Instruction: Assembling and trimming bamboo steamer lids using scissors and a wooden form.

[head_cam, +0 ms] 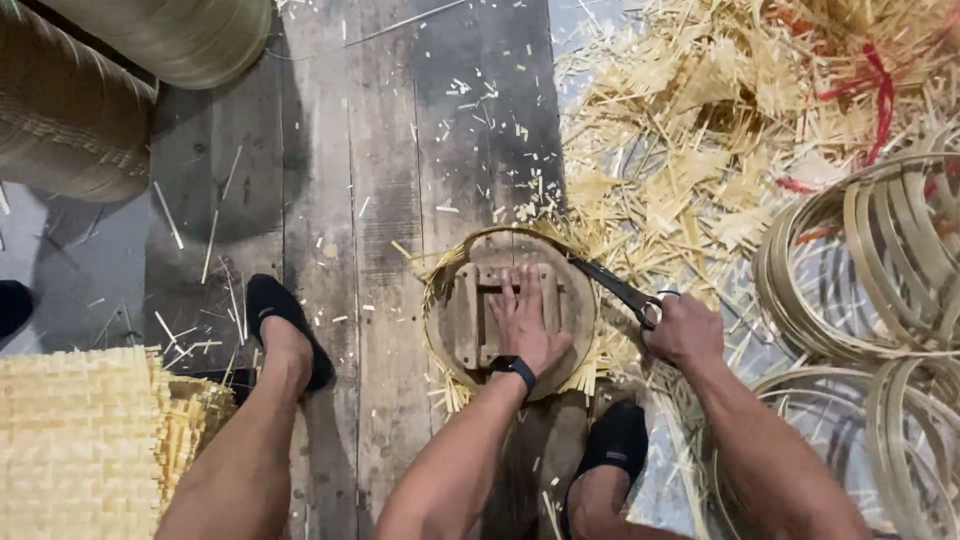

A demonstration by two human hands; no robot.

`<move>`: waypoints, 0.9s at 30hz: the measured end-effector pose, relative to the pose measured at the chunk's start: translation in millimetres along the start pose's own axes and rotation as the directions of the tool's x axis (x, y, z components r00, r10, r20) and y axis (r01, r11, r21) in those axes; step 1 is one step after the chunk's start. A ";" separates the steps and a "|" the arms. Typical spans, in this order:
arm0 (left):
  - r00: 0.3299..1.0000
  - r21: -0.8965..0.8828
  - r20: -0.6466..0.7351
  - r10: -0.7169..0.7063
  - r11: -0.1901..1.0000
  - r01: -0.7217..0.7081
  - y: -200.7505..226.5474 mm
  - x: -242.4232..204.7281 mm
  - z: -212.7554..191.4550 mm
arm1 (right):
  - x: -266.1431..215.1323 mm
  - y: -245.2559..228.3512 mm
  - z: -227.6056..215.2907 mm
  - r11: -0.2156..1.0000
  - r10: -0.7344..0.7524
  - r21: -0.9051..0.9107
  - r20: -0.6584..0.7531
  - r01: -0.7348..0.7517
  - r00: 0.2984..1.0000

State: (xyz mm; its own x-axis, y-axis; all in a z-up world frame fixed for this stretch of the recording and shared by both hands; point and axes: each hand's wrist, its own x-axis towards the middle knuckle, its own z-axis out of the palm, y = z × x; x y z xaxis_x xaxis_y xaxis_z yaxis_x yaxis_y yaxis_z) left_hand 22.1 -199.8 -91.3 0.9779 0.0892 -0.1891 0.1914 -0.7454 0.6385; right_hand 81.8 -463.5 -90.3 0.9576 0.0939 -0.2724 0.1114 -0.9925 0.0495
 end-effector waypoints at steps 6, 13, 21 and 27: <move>0.999 -0.040 -0.032 0.035 0.999 -0.037 -6.7 1.0 -2.1 | 22.4 -55.4 -57.0 0.994 0.012 -0.111 0.123 0.001 0.992; 0.960 0.000 0.065 0.271 0.962 -0.272 -24.3 -15.9 -13.9 | 5.0 -11.8 -54.7 0.999 -0.039 -0.019 0.101 0.041 0.994; 0.910 -0.005 0.220 0.350 0.934 -0.358 -47.8 -9.0 -29.4 | 42.7 -19.3 -22.9 0.994 -0.077 -0.070 0.146 0.088 0.986; 0.855 -0.052 0.321 0.407 0.909 -0.413 -56.5 -7.7 -29.1 | 22.5 -27.2 -45.1 0.994 -0.098 -0.052 0.008 0.098 0.995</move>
State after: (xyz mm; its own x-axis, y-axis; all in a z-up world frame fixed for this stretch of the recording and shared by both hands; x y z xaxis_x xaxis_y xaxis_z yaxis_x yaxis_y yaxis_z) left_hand 6.2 -139.1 -104.3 0.8870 -0.4397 -0.1413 -0.2259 -0.6800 0.6975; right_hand 112.4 -430.9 -54.5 0.9399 0.1897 -0.2838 0.2184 -0.9731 0.0729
